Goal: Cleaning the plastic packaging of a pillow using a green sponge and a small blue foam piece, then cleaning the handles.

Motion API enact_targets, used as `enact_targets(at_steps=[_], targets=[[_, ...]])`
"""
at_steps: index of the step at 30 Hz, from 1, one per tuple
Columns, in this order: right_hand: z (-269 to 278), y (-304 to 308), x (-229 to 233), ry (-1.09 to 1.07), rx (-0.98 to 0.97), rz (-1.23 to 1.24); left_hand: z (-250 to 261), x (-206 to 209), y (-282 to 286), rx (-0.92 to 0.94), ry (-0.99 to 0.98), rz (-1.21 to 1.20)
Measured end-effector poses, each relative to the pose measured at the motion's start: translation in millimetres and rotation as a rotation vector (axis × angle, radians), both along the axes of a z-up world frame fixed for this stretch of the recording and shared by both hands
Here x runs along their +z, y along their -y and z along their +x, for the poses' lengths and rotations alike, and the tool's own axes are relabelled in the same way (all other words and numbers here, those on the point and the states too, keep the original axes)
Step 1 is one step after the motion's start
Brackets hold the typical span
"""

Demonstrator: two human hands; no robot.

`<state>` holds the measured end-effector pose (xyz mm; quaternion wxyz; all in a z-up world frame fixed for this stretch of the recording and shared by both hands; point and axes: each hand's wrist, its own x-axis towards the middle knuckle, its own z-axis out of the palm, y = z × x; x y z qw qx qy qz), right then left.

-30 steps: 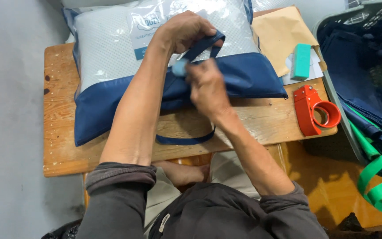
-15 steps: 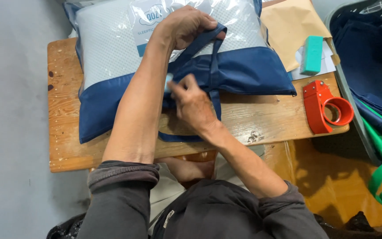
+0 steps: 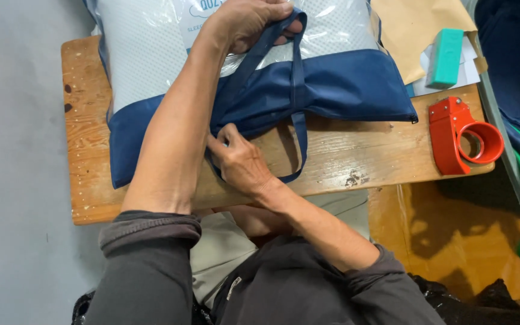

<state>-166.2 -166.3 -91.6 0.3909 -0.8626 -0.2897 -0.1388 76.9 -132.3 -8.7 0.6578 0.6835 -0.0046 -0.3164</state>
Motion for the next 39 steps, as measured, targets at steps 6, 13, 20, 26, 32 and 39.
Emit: enact_targets(at_steps=[6, 13, 20, 26, 32, 39], targets=[[21, 28, 20, 0.181, -0.289, 0.292, -7, -6, 7, 0.051, 0.095, 0.042], [11, 13, 8, 0.238, -0.064, 0.053, -9, 5, 5, 0.007, 0.116, 0.072], [23, 39, 33, 0.182, -0.249, 0.096, -7, 5, 8, 0.017, 0.008, 0.033], [38, 48, 37, 0.398, -0.163, -0.081, -19, 28, 5, 0.012, 0.03, 0.066], [83, 94, 59, 0.244, -0.431, 0.066, -23, 29, 9, 0.057, -0.011, -0.042], [27, 32, 36, 0.321, -0.063, -0.135, -46, 53, 10, 0.073, 0.05, 0.08]])
